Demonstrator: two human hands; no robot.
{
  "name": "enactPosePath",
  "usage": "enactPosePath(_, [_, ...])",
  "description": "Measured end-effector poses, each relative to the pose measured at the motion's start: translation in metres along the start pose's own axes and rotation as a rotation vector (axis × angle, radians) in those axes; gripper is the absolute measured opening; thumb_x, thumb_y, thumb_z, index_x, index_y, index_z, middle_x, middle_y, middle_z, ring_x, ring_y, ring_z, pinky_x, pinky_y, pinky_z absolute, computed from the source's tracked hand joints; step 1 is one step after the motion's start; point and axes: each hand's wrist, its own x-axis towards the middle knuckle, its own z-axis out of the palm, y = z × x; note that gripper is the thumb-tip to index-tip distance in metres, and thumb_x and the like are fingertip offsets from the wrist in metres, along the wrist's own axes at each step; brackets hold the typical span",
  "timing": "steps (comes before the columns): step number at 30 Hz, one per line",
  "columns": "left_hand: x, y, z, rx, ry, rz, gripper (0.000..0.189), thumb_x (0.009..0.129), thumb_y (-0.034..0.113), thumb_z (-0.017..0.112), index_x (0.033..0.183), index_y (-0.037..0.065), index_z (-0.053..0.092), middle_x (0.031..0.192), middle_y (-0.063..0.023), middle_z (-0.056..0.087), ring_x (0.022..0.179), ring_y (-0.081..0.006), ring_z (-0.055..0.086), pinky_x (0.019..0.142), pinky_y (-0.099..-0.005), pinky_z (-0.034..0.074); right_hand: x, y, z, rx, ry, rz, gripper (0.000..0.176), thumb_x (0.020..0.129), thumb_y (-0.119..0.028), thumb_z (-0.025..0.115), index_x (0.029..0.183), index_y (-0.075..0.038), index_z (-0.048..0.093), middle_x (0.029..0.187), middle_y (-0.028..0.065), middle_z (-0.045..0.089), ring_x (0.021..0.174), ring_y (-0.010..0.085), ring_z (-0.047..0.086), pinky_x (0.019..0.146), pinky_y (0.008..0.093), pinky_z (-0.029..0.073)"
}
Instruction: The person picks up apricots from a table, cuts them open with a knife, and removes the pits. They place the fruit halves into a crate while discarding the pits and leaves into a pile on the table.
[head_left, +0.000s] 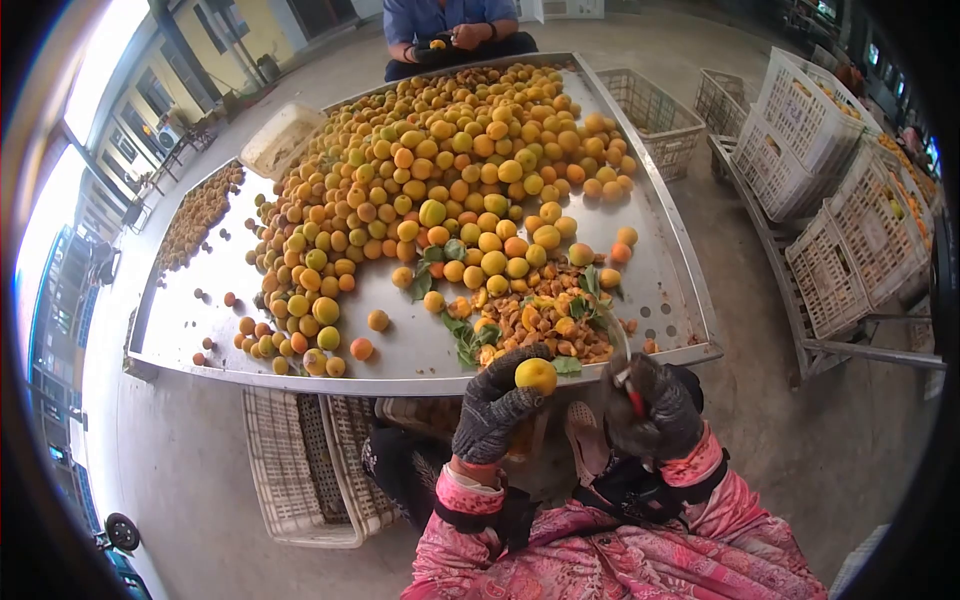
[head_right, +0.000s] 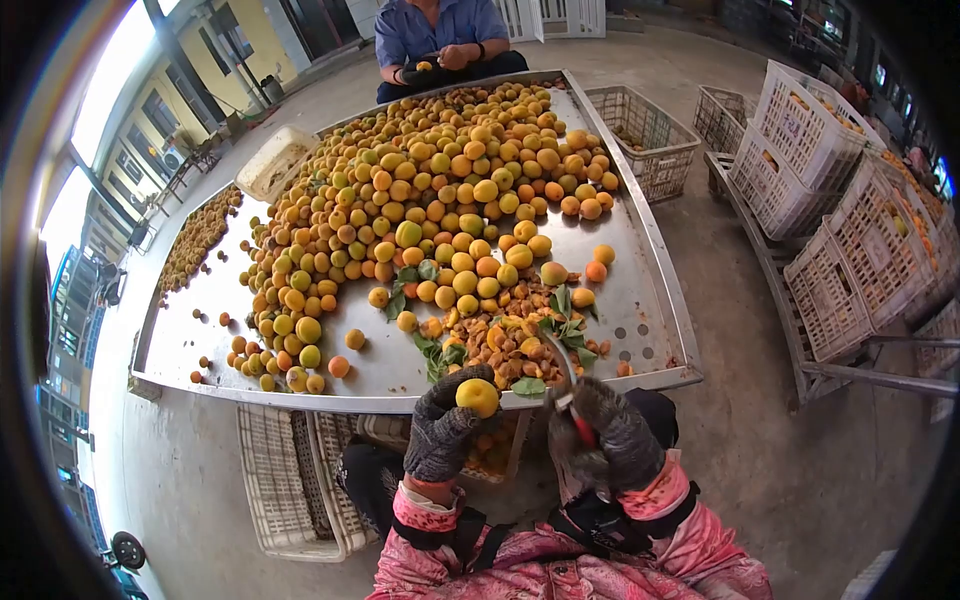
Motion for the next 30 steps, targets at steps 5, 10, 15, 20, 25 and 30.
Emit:
enactPosePath(5, [-0.001,-0.007,0.001,-0.041,-0.002,-0.030,0.060,0.068,0.026,0.076,0.115,-0.004,0.053,0.103,-0.0119,0.060,0.093,-0.0214,0.060,0.080,-0.0338,0.051,0.002,0.007,0.030,-0.576,0.248,-0.215,0.020,0.088,-0.012,0.056,0.106,-0.002,0.057,0.084,0.0082,0.062,0.076,0.0142,0.061,0.059,0.0266,0.048])
enactPosePath(10, [-0.002,-0.009,-0.002,-0.019,-0.032,-0.076,0.062,0.068,0.027,0.077,0.114,-0.006,0.052,0.099,-0.0121,0.060,0.087,-0.0222,0.061,0.075,-0.0347,0.054,0.004,0.022,0.023,-1.735,-0.023,-0.962,0.029,0.084,-0.010,0.058,0.111,0.001,0.054,0.092,0.0168,0.062,0.078,0.0287,0.063,0.061,0.0350,0.052])
enactPosePath(15, [-0.003,-0.005,0.002,0.048,-0.039,-0.076,0.064,0.065,0.027,0.078,0.113,-0.006,0.053,0.095,-0.0104,0.062,0.083,-0.0192,0.062,0.073,-0.0309,0.053,0.003,0.027,0.030,-1.503,0.070,-0.757,0.028,0.078,-0.010,0.062,0.104,0.000,0.058,0.093,0.0175,0.060,0.076,0.0311,0.061,0.063,0.0362,0.051])
enactPosePath(20, [-0.005,-0.002,0.001,-0.018,-0.075,-0.118,0.048,0.068,0.019,0.075,0.106,-0.004,0.057,0.093,-0.0075,0.062,0.083,-0.0156,0.059,0.075,-0.0281,0.049,-0.005,0.027,0.031,-1.605,0.086,-0.706,0.031,0.083,-0.013,0.058,0.110,0.003,0.054,0.095,0.0185,0.061,0.080,0.0324,0.061,0.065,0.0382,0.051])
enactPosePath(25, [-0.004,-0.001,0.003,0.063,-0.137,-0.118,0.031,0.073,0.008,0.069,0.101,-0.002,0.061,0.095,-0.0058,0.062,0.089,-0.0146,0.056,0.081,-0.0285,0.045,-0.009,0.034,0.015,-1.720,-0.055,-0.769,0.029,0.082,-0.011,0.056,0.108,0.003,0.057,0.111,0.0222,0.054,0.096,0.0361,0.056,0.078,0.0420,0.049])
enactPosePath(30, [-0.005,0.010,0.008,0.136,-0.187,-0.224,0.029,0.078,0.015,0.068,0.101,0.000,0.061,0.099,-0.0078,0.062,0.092,-0.0163,0.056,0.085,-0.0291,0.043,0.004,0.014,0.008,-1.430,-0.209,-0.559,0.030,0.080,-0.011,0.061,0.109,-0.005,0.059,0.105,0.0130,0.058,0.093,0.0362,0.058,0.078,0.0391,0.049])
